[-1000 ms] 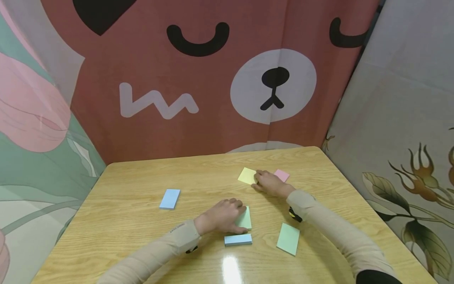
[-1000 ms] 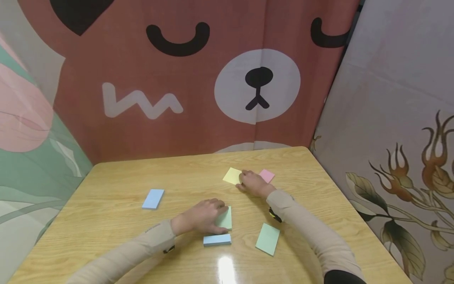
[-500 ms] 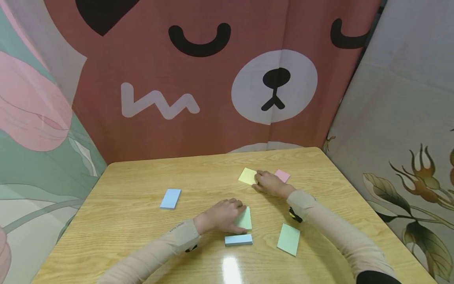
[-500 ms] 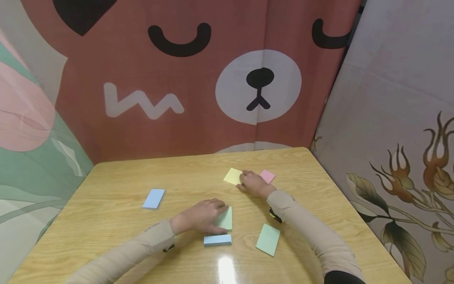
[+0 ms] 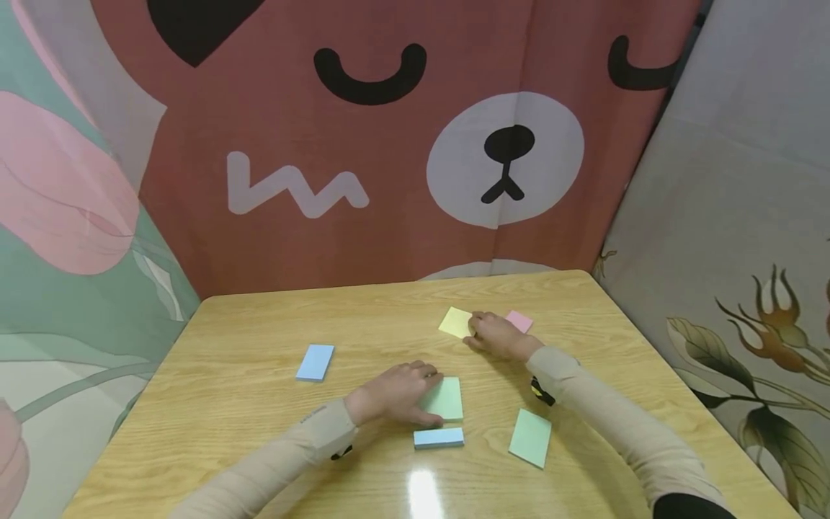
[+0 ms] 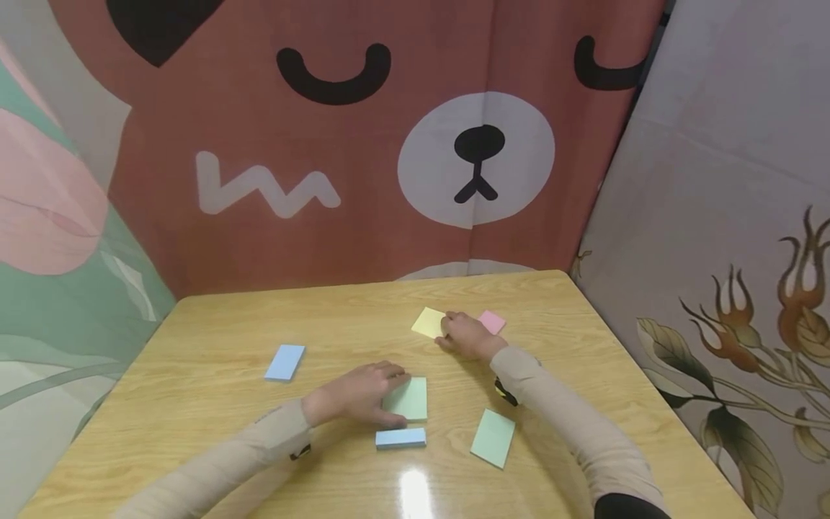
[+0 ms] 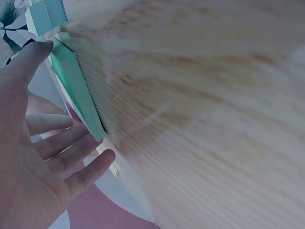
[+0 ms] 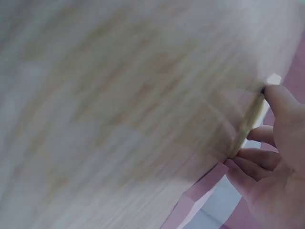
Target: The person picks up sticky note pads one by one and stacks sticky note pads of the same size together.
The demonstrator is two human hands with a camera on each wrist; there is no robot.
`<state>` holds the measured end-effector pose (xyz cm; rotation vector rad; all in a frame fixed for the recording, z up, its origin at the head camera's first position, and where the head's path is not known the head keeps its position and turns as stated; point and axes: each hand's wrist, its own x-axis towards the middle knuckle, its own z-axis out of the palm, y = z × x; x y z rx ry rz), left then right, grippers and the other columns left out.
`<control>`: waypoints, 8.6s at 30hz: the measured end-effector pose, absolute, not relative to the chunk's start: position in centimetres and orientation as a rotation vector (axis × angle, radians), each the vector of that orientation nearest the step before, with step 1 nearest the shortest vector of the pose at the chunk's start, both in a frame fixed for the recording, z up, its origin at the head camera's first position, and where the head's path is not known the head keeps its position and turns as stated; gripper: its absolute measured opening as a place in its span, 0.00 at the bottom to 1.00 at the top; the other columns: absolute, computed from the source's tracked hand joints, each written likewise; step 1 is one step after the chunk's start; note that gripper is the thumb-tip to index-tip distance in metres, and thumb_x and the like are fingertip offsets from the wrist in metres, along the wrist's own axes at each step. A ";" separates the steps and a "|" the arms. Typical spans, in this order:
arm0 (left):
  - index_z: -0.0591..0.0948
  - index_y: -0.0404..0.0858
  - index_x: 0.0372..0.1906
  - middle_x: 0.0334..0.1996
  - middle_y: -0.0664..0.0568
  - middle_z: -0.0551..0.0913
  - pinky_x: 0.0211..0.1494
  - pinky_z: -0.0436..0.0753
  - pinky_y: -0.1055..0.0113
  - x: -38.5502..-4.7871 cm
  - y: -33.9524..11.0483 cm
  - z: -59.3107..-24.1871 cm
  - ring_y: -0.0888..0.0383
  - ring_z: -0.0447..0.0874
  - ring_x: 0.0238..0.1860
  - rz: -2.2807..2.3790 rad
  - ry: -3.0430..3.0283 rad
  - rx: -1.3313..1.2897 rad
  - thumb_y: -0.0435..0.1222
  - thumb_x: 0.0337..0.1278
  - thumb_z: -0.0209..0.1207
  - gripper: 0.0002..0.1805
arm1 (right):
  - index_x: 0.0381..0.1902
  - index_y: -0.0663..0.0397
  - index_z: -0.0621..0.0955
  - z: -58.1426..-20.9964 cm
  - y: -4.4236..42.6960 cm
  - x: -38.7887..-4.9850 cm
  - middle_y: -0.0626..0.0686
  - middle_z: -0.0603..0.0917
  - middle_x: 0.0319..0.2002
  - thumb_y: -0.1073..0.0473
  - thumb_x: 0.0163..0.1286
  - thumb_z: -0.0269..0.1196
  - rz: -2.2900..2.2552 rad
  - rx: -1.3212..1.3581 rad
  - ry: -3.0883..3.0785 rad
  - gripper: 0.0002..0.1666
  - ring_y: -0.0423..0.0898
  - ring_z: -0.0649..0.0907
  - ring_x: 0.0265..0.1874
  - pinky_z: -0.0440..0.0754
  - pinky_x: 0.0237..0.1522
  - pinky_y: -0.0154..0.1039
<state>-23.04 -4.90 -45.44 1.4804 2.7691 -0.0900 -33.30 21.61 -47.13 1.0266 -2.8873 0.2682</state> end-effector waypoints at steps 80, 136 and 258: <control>0.74 0.32 0.65 0.60 0.46 0.72 0.55 0.78 0.67 -22.5 -7.7 -45.7 0.55 0.72 0.58 0.172 2.756 1.322 0.60 0.57 0.63 0.42 | 0.64 0.76 0.69 -46.4 20.9 -34.2 0.68 0.72 0.51 0.63 0.65 0.69 0.664 0.712 -2.869 0.36 0.50 0.78 0.35 0.79 0.41 0.47; 0.73 0.33 0.67 0.64 0.45 0.71 0.60 0.76 0.64 -22.3 -7.6 -45.3 0.53 0.70 0.60 0.163 2.747 1.264 0.60 0.57 0.63 0.43 | 0.49 0.67 0.84 -45.9 20.6 -32.2 0.58 0.83 0.39 0.78 0.61 0.64 0.843 0.724 -2.587 0.17 0.47 0.77 0.28 0.78 0.31 0.40; 0.73 0.26 0.64 0.58 0.46 0.72 0.58 0.77 0.64 -22.1 -7.9 -46.0 0.55 0.69 0.57 0.273 2.777 1.208 0.62 0.55 0.64 0.47 | 0.53 0.62 0.83 -47.1 18.4 -26.7 0.57 0.79 0.45 0.69 0.73 0.58 1.493 1.275 -2.879 0.13 0.52 0.83 0.23 0.84 0.26 0.43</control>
